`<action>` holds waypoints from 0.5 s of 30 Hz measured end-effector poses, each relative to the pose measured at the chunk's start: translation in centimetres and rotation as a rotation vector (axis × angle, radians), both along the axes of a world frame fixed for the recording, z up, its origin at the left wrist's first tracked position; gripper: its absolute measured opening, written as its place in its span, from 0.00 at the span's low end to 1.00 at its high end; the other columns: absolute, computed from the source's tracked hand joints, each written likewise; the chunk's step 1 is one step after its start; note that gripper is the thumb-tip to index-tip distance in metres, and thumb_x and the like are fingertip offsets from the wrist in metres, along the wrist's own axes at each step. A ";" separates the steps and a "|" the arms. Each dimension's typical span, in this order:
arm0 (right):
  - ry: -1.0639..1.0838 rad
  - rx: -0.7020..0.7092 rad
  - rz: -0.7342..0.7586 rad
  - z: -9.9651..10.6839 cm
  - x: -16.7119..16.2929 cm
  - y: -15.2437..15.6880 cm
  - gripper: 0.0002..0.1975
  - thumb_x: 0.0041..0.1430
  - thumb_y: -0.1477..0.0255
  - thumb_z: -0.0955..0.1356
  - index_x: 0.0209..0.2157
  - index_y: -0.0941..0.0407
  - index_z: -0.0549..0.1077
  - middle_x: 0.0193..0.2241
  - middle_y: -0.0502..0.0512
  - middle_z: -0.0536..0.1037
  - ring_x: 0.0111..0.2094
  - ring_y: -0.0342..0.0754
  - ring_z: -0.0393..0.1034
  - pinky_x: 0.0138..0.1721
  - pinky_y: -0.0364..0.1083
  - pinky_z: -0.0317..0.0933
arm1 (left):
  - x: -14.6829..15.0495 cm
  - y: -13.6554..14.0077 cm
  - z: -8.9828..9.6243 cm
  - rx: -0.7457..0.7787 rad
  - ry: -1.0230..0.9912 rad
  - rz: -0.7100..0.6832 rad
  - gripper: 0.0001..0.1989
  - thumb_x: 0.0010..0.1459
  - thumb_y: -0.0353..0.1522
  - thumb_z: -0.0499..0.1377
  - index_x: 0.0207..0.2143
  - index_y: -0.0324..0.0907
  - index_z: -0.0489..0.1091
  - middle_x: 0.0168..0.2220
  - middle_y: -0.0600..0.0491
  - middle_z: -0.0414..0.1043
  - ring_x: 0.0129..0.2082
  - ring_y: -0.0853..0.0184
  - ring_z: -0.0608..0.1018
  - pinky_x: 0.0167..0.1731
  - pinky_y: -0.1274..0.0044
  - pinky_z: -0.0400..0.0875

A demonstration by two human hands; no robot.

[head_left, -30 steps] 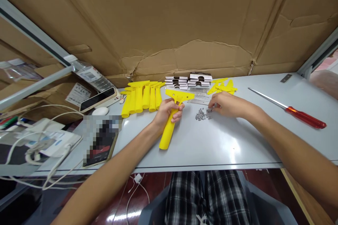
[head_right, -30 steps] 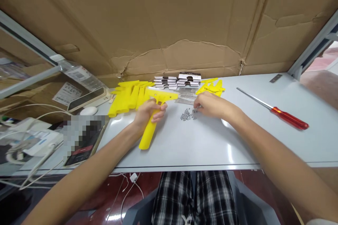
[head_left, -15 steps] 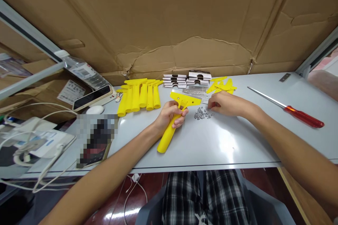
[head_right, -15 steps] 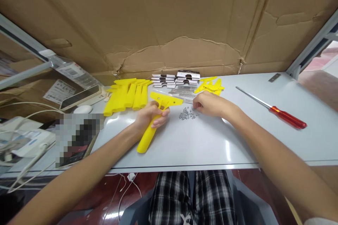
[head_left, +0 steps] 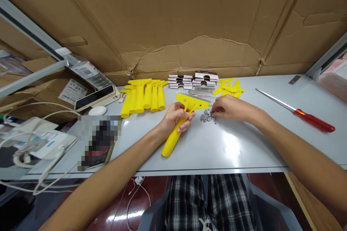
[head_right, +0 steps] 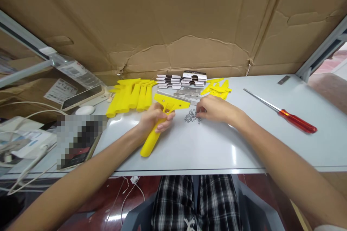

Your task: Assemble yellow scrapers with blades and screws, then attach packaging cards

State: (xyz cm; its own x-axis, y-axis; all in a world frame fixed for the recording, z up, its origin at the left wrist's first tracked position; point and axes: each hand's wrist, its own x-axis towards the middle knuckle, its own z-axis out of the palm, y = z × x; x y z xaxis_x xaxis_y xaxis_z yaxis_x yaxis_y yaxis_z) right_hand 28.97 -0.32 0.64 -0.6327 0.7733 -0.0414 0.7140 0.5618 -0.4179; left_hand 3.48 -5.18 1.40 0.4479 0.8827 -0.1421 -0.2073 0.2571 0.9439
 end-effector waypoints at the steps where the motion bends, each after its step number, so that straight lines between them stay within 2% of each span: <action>1: -0.001 0.006 -0.002 0.0 -0.1 0.0 0.10 0.61 0.68 0.69 0.39 0.54 0.82 0.36 0.57 0.81 0.35 0.46 0.70 0.37 0.47 0.58 | 0.0 0.0 0.0 0.001 -0.003 -0.001 0.07 0.39 0.30 0.62 0.25 0.40 0.67 0.21 0.58 0.66 0.10 0.78 0.61 0.07 0.84 0.51; 8: -0.012 0.036 0.026 -0.1 -0.9 -0.2 0.09 0.61 0.74 0.67 0.35 0.54 0.81 0.37 0.55 0.81 0.38 0.47 0.72 0.41 0.47 0.60 | -0.2 0.4 -0.4 0.012 -0.054 -0.025 0.08 0.40 0.29 0.61 0.26 0.38 0.67 0.21 0.57 0.67 0.10 0.78 0.61 0.06 0.83 0.53; 12: -0.019 0.073 0.018 0.0 -0.8 -0.2 0.10 0.62 0.74 0.66 0.35 0.56 0.81 0.37 0.57 0.81 0.37 0.47 0.71 0.38 0.47 0.59 | -0.2 0.4 -0.4 0.023 -0.065 -0.037 0.08 0.40 0.29 0.62 0.27 0.39 0.66 0.22 0.57 0.67 0.10 0.78 0.62 0.07 0.84 0.53; 15: 0.087 0.138 0.001 0.9 -0.4 -0.4 0.09 0.63 0.71 0.67 0.35 0.56 0.80 0.34 0.56 0.80 0.34 0.45 0.69 0.37 0.47 0.59 | -0.2 0.3 -0.4 0.019 -0.068 -0.025 0.08 0.40 0.29 0.62 0.27 0.39 0.66 0.22 0.57 0.67 0.10 0.78 0.62 0.07 0.83 0.53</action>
State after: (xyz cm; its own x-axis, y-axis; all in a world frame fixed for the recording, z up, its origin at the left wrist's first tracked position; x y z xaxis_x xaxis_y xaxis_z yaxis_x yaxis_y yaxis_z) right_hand 28.58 -0.68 1.54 -0.6300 0.7672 0.1203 0.6777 0.6187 -0.3973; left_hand 3.29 -4.88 1.02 0.4783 0.8732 -0.0939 -0.2647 0.2453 0.9326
